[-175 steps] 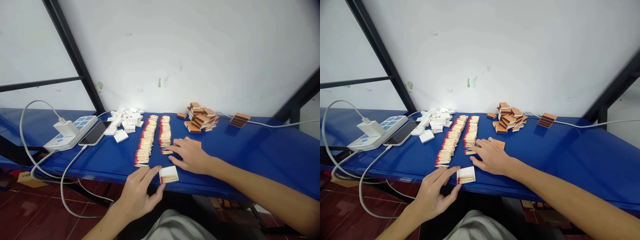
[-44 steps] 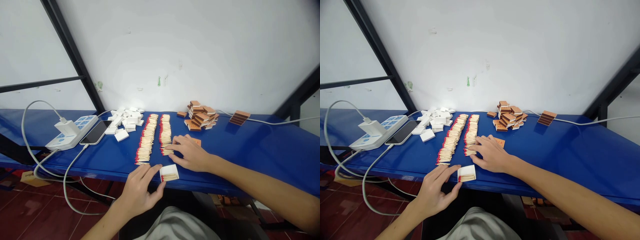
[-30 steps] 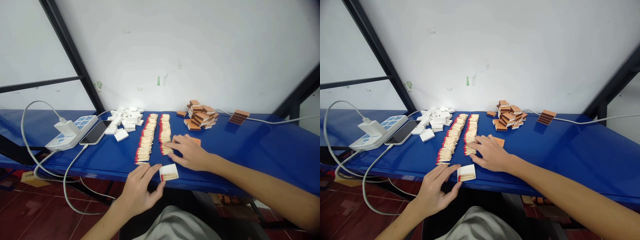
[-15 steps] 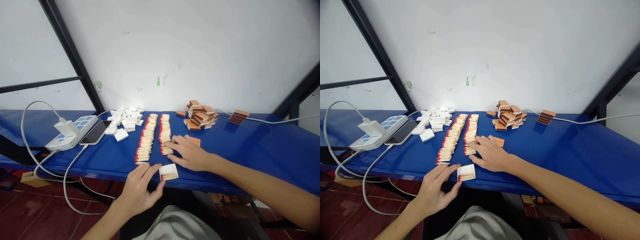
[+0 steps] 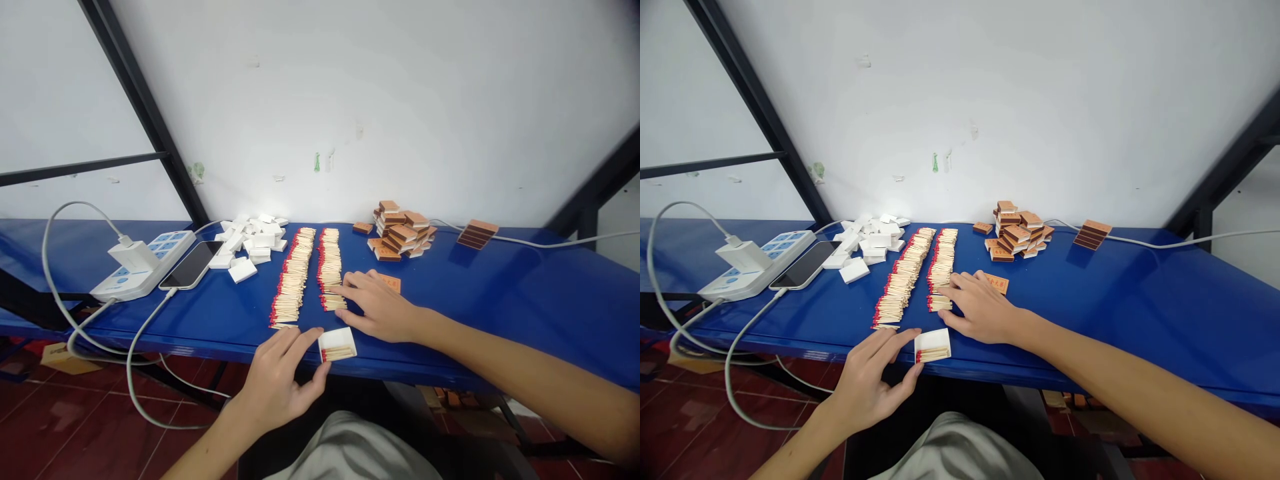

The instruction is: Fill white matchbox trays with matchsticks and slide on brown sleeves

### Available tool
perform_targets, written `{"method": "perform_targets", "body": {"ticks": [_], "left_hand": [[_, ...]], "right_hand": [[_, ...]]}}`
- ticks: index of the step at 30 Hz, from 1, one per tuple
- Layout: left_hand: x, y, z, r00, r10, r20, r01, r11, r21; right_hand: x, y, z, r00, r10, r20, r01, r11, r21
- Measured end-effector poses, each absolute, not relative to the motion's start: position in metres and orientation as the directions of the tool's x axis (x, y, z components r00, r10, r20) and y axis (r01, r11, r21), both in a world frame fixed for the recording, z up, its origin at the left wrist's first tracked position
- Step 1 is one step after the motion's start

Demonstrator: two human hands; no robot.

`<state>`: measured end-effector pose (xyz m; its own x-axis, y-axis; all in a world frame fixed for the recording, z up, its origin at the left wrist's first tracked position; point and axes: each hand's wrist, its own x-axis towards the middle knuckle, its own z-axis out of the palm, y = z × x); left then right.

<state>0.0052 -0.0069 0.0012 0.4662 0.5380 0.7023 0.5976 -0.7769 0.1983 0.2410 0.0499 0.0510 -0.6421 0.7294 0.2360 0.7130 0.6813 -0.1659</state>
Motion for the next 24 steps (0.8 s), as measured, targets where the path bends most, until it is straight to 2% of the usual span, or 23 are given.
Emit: {"method": "perform_targets", "body": {"ticks": [17, 24], "left_hand": [[0.0048, -0.0061, -0.0003, 0.471, 0.543, 0.695, 0.607, -0.772, 0.192], [0.0046, -0.0067, 0.0006, 0.469, 0.539, 0.7, 0.606, -0.773, 0.188]], "right_hand": [[0.2414, 0.0506, 0.0507, -0.651, 0.722, 0.235, 0.708, 0.689, -0.153], [0.2421, 0.05, 0.0502, -0.674, 0.678, 0.293, 0.659, 0.731, -0.176]]}}
